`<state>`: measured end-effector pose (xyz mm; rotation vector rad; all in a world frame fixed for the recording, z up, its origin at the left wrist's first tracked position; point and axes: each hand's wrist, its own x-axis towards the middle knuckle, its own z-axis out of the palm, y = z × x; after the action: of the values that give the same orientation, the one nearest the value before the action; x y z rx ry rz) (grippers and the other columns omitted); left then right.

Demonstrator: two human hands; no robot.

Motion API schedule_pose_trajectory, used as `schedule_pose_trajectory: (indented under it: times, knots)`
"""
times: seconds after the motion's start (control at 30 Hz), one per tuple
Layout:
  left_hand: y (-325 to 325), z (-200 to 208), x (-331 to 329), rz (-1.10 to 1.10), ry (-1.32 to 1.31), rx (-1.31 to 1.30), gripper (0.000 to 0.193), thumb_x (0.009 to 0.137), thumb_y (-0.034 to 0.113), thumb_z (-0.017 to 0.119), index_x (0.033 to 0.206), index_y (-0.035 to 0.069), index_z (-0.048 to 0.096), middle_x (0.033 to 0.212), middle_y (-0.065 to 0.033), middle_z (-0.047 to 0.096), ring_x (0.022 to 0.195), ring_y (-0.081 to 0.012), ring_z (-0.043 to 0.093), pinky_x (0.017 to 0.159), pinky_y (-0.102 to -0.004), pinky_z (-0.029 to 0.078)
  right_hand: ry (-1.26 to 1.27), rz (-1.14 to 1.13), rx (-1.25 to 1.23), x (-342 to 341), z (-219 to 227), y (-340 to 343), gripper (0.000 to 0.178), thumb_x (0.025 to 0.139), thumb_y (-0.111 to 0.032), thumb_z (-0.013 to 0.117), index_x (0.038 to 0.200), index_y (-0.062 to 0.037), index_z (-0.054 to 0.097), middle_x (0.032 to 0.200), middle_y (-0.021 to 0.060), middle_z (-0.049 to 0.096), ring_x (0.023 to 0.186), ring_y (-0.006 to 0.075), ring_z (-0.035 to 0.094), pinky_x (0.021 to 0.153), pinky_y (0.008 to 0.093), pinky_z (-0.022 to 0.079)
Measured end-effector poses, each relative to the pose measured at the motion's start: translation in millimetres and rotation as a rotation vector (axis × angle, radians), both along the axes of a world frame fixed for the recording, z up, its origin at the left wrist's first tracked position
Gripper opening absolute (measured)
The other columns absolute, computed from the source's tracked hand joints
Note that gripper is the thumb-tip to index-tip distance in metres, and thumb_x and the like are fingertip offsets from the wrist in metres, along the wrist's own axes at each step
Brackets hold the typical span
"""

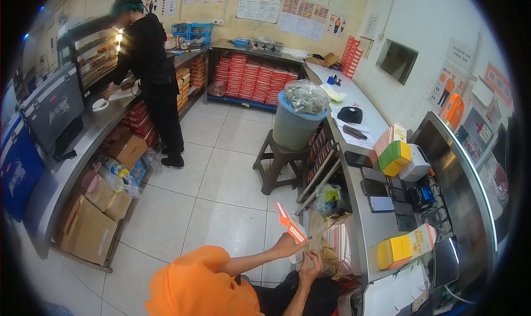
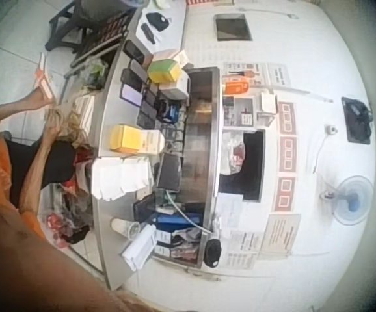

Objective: The person folds cardboard food boxes and stacks them on a counter by hand.

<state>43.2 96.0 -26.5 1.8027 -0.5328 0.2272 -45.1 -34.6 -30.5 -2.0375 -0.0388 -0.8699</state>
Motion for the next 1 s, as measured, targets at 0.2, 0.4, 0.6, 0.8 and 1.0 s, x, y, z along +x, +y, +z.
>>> schedule_pose_trajectory:
  times: [0.2, 0.4, 0.6, 0.8, 1.0]
  knots:
    - [2.2, -13.5, 8.1, -0.015, -0.001, 0.060, 0.028, 0.085, 0.030, 0.065, 0.085, 0.002, 0.063, 0.079, -0.0153, 0.066, 0.079, -0.0351, 0.066, 0.070, -0.0436, 0.052, 0.053, 0.005, 0.073, 4.7, -12.2, 0.9, 0.014, 0.078, 0.004, 0.070, 0.091, 0.0012, 0.068, 0.099, 0.0138, 0.067, 0.092, 0.0296, 0.065, 0.075, 0.0360, 0.051]
    - [4.2, 4.0, 0.9, -0.049, 0.012, 0.001, 0.027, 0.083, 0.027, 0.068, 0.086, 0.001, 0.063, 0.079, -0.0148, 0.066, 0.078, -0.0341, 0.067, 0.069, -0.0429, 0.053, -0.022, -0.011, 0.075, 6.0, -10.2, 3.0, 0.010, 0.082, 0.005, 0.068, 0.092, 0.0030, 0.065, 0.097, 0.0149, 0.067, 0.084, 0.0240, 0.065, 0.063, 0.0293, 0.051]
    - [11.4, 17.0, -5.2, -0.095, 0.121, 0.045, 0.028, 0.082, 0.027, 0.072, 0.085, 0.000, 0.064, 0.083, -0.0145, 0.066, 0.081, -0.0317, 0.066, 0.071, -0.0420, 0.051, -0.002, -0.010, 0.075, 4.9, -17.8, 0.9, 0.007, 0.083, 0.003, 0.068, 0.090, 0.0027, 0.065, 0.094, 0.0140, 0.067, 0.081, 0.0223, 0.065, 0.061, 0.0291, 0.051]
    - [6.9, -4.0, 0.1, -0.051, 0.050, 0.045, 0.029, 0.082, 0.030, 0.072, 0.082, 0.002, 0.067, 0.080, -0.0138, 0.068, 0.077, -0.0327, 0.067, 0.068, -0.0425, 0.052, 0.032, -0.036, 0.093, 6.0, -17.1, 5.9, 0.008, 0.084, -0.001, 0.071, 0.088, 0.0024, 0.065, 0.091, 0.0121, 0.067, 0.079, 0.0209, 0.064, 0.060, 0.0297, 0.049]
    - [8.8, -9.1, -0.6, -0.072, 0.044, 0.065, 0.029, 0.083, 0.032, 0.071, 0.085, 0.003, 0.067, 0.083, -0.0126, 0.068, 0.082, -0.0319, 0.067, 0.071, -0.0413, 0.053, 0.039, -0.026, 0.080, 4.9, -13.4, 8.7, 0.012, 0.082, -0.002, 0.074, 0.087, 0.0026, 0.064, 0.089, 0.0116, 0.067, 0.076, 0.0202, 0.063, 0.059, 0.0291, 0.048]
